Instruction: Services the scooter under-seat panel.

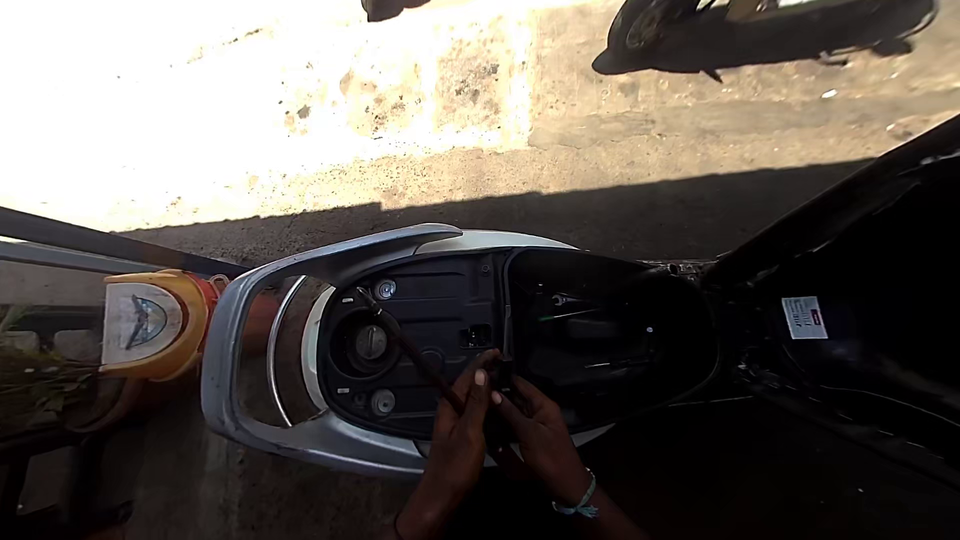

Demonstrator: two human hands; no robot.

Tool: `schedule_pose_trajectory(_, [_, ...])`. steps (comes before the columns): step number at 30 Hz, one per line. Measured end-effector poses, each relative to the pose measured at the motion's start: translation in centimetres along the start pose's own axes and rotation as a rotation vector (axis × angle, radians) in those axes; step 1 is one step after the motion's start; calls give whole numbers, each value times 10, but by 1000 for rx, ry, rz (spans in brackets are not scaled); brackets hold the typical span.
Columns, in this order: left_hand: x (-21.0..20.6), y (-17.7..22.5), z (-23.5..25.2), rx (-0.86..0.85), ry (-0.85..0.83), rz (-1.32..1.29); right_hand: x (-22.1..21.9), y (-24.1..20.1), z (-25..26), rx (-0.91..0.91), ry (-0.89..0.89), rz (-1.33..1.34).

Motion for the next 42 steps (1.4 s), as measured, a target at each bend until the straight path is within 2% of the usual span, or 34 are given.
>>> schedule_pose_trajectory(2, [15,12,2,-36,64,69,17,-1,10,64,159,-341])
schedule_pose_trajectory(4, [32,26,7,47,171,49,35,-13,15,7,212,-752])
schedule_pose_trajectory(7, [60,45,14,314,229,8,37,-38,16,-135,51,-1164])
schedule_pose_trajectory(9, [77,45,19,392,246,27,29,-48,20,-187,-29,-1303])
schedule_pose_trajectory(17, [104,22,19,422,150,211,-8,-81,36,-283,51,-1493])
schedule_pose_trajectory(27, [118,5,23,397,189,357,-26,-83,44,-337,-21,-1727])
schedule_pose_trajectory(33, [127,3,26,398,211,383,-18,-86,42,-236,-40,-1755])
schedule_pose_trajectory(38, [131,-1,27,400,212,426,-28,-85,44,-314,-51,-1810])
schedule_pose_trajectory(42, [137,-3,26,398,233,461,-22,-79,41,-234,-28,-1802])
Point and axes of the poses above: each hand's wrist, its own z-axis towards the middle knuckle, its own x-axis out of the back of the hand, y = z × x, the point moved 1 cm from there along z, towards the middle knuckle, and after that the axes turned 10 degrees about -x, right-handed, at the moved point
